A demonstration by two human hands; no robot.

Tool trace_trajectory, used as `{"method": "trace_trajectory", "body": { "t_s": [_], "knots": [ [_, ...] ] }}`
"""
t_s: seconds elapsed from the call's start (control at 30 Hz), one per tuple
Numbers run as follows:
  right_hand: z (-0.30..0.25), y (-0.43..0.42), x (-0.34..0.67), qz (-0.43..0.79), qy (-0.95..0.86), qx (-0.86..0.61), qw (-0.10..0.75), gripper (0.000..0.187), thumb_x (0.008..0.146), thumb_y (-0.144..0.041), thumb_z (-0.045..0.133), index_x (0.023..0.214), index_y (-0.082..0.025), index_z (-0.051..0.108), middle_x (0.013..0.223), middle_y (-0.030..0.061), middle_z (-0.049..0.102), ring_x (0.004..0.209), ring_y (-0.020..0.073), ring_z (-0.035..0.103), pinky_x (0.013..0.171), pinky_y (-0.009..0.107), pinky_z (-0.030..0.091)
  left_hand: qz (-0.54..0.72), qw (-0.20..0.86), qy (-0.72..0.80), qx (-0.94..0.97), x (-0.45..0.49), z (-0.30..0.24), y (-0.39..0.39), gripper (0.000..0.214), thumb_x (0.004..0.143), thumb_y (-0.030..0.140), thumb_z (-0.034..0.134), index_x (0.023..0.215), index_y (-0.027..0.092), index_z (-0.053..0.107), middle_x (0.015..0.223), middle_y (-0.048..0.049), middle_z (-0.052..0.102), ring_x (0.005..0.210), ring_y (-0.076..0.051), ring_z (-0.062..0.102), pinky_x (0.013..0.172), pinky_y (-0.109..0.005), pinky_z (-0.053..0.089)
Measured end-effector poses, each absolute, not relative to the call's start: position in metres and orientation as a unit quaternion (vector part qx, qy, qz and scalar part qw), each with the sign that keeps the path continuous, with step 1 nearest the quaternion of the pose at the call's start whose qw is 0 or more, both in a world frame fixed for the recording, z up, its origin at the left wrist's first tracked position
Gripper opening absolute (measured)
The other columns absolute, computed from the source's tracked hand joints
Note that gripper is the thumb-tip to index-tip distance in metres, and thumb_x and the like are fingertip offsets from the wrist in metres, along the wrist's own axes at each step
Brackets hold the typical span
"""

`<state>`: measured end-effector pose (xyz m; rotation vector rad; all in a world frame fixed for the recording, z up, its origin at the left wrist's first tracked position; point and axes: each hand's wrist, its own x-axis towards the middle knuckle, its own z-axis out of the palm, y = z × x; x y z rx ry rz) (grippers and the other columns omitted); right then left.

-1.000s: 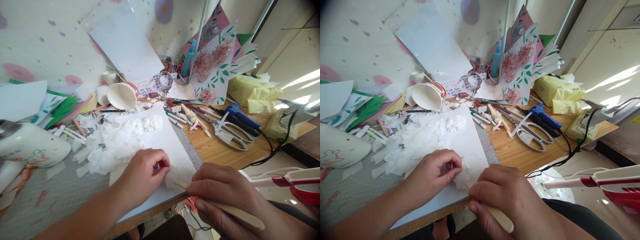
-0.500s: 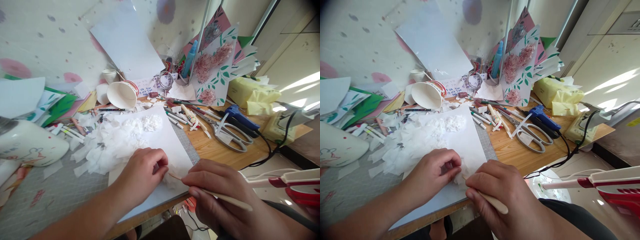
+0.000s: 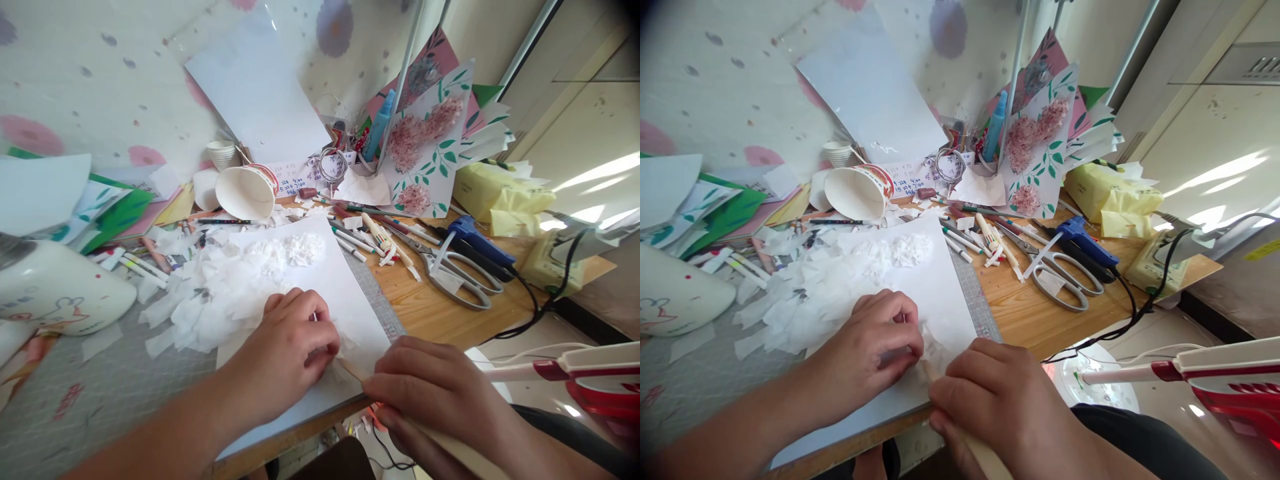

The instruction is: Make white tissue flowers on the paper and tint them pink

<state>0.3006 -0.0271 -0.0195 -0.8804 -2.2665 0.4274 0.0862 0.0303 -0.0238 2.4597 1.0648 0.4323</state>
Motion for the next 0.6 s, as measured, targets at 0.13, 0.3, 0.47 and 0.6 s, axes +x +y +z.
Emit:
{"method": "trace_trajectory", "body": {
  "t_s": [0.13,0.3,0.47,0.6],
  "knots": [
    [-0.003,-0.032,0.309,0.155,-0.839,-0.389,0.348,0.018,0.088,-0.013,0.055,0.099,-0.022,0.066,0.086,0.0053,0.072,0.078,0.0185,0.069,0.068,0.027,0.055,0.139,0.217,0.387,0.886,0.085,-0.023,0.03,0.017,0.077,0.007,0.059,0.072,0.023,0.064,0.09,-0.0003,0.056,0.089,-0.02,0.049,0.079,-0.039,0.033],
    [-0.005,-0.033,0.308,0.165,-0.855,-0.372,0.323,0.02,0.088,-0.014,0.057,0.104,-0.021,0.067,0.094,0.0072,0.073,0.087,0.0191,0.07,0.073,0.027,0.058,0.135,0.197,0.385,0.891,0.079,-0.02,0.032,0.019,0.076,0.006,0.055,0.075,0.023,0.064,0.091,-0.0007,0.058,0.09,-0.02,0.052,0.08,-0.039,0.034],
    [-0.003,-0.029,0.302,0.149,-0.855,-0.362,0.339,0.015,0.088,-0.015,0.055,0.097,-0.021,0.066,0.092,0.0088,0.073,0.087,0.0208,0.071,0.074,0.029,0.059,0.219,0.129,0.443,0.86,0.054,0.003,0.046,0.014,0.084,0.019,0.049,0.084,0.023,0.063,0.093,-0.0015,0.062,0.092,-0.02,0.056,0.083,-0.036,0.039],
    [-0.001,-0.021,0.303,0.136,-0.861,-0.321,0.371,0.014,0.087,-0.016,0.052,0.092,-0.025,0.062,0.077,0.0051,0.071,0.072,0.0206,0.071,0.057,0.027,0.057,0.248,0.098,0.555,0.788,0.009,0.027,0.053,0.012,0.085,0.028,0.051,0.086,0.022,0.061,0.09,-0.0014,0.064,0.086,-0.02,0.059,0.076,-0.031,0.045]
  ]
}}
